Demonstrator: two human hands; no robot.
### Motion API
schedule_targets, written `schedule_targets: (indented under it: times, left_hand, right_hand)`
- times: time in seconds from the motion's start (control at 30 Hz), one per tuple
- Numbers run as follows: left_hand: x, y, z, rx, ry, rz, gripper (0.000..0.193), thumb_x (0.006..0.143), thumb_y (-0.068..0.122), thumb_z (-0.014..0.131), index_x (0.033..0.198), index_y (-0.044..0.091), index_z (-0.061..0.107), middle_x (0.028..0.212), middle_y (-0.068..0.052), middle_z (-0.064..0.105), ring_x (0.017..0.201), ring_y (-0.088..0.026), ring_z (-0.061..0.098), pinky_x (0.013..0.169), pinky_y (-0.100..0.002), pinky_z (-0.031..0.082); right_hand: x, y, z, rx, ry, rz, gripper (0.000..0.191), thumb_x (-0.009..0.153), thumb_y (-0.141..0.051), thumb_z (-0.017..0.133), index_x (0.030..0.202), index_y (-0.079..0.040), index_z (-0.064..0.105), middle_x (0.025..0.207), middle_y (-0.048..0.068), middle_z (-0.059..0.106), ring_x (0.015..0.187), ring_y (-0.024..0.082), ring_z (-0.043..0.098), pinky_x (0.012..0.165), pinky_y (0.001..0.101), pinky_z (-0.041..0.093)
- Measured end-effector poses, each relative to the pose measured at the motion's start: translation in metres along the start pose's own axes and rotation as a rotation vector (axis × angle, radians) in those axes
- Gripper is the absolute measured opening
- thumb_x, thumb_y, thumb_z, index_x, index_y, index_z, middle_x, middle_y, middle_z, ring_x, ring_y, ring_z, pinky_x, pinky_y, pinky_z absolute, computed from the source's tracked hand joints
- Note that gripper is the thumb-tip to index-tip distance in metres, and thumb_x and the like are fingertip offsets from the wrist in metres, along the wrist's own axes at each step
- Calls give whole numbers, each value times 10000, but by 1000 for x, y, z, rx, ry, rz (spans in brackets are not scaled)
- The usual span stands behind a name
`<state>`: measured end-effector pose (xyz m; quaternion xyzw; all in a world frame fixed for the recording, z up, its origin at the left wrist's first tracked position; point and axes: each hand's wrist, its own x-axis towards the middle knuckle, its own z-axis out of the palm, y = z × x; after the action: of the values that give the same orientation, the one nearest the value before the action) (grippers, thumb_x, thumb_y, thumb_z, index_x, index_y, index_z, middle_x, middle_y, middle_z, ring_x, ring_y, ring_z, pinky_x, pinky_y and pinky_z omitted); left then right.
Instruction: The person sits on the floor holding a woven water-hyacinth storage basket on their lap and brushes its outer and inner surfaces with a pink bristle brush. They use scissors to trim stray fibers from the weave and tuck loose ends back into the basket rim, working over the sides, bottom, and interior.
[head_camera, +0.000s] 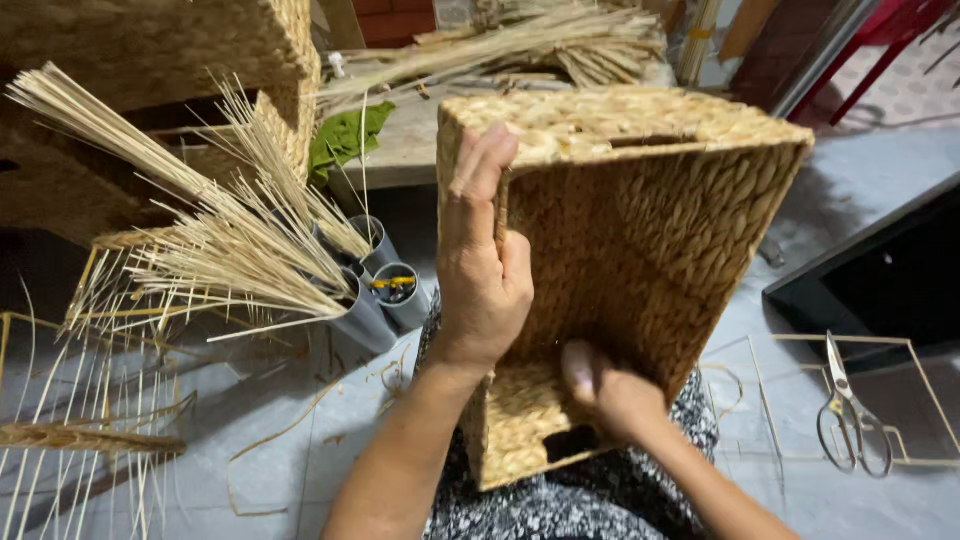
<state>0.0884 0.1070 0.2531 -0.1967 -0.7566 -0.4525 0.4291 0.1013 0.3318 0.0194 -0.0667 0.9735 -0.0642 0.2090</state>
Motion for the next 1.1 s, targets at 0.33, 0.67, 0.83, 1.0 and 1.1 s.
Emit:
schedule_targets:
  times: [0.33,0.67,0.83,1.0,1.1]
  left_hand:
    - [4,-5,3,26,30,-5,736,855,-202,454,1541,64,433,1536,-123,488,1537,-309,405,1328,-382,306]
    - [5,-3,3,13,44,16,743,855,-196,459,1545,78,437,1532,-115,492,1534,-302,401,1338,-393,287]
    - [8,-1,1,22,24,3,739,839,-190,473,1531,66,438,1567,-129,502,1511,-304,424,1348,-412,299]
    - [9,0,2,1,44,4,743,844,-199,457,1538,64,426,1578,-137,488,1564,-319,422,1359,-412,306]
    - [6,1,2,-9,58,-15,751,839,-209,442,1540,60,426,1586,-142,481,1575,-330,406,1358,-419,297]
  right_hand:
    - [-27,-86,9,168,-4,-339,867,879,-711,537,1563,-224,320,1353,356,489,909,448,709,739,495,616]
    - [-16,3,-23,2,-65,53,873,881,-714,505,1559,-190,338,1069,199,747,924,347,761,767,458,622]
    - [-17,-75,-9,226,-146,-242,720,922,-671,512,1369,-106,531,1116,184,712,930,310,759,727,419,632]
    - [-13,-99,-10,236,-34,-366,799,877,-555,595,1563,-194,404,1040,248,700,897,418,695,786,521,568]
    - [2,-63,-14,9,-188,-125,641,939,-612,518,1315,-94,564,1055,187,721,891,303,751,732,448,658]
